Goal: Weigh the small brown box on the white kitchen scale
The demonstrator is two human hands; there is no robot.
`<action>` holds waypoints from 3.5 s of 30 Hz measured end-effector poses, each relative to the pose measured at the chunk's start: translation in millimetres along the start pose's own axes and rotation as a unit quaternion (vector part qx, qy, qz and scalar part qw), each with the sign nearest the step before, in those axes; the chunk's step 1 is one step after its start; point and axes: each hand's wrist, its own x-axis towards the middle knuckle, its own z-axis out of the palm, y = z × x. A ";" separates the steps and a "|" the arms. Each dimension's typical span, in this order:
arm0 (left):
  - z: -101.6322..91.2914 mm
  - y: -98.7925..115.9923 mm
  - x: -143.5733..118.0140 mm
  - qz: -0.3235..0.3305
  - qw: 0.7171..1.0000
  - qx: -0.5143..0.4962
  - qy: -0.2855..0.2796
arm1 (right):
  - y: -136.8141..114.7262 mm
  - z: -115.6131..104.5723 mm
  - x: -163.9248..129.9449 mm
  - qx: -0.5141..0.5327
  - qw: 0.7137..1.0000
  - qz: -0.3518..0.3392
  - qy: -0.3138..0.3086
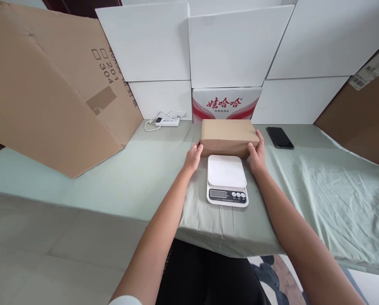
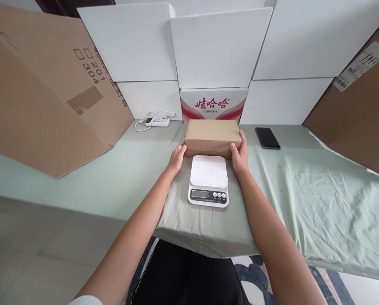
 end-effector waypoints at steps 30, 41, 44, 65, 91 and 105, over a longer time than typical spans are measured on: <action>3.0 -6.5 6.0 -0.025 0.994 -0.101 -0.012 | -5.6 4.8 -0.1 0.026 0.998 0.037 -0.035; 2.0 -7.9 4.8 0.046 0.995 -0.083 0.006 | -26.4 7.9 0.5 0.012 1.000 -0.023 -0.010; -2.7 5.6 -10.1 0.124 0.990 -0.064 0.021 | -44.9 2.5 -5.6 0.008 0.999 -0.052 -0.008; -13.3 9.2 -119.5 0.109 0.989 -0.093 -0.029 | -70.1 -45.7 -106.1 0.005 1.000 -0.030 -0.007; -13.3 -1.1 -114.4 0.104 0.992 -0.074 -0.003 | -79.9 -48.1 -100.0 0.010 1.000 -0.024 0.018; -17.3 20.6 -114.4 0.137 0.988 -0.067 -0.016 | -94.9 -49.6 -95.7 0.013 0.999 -0.047 0.013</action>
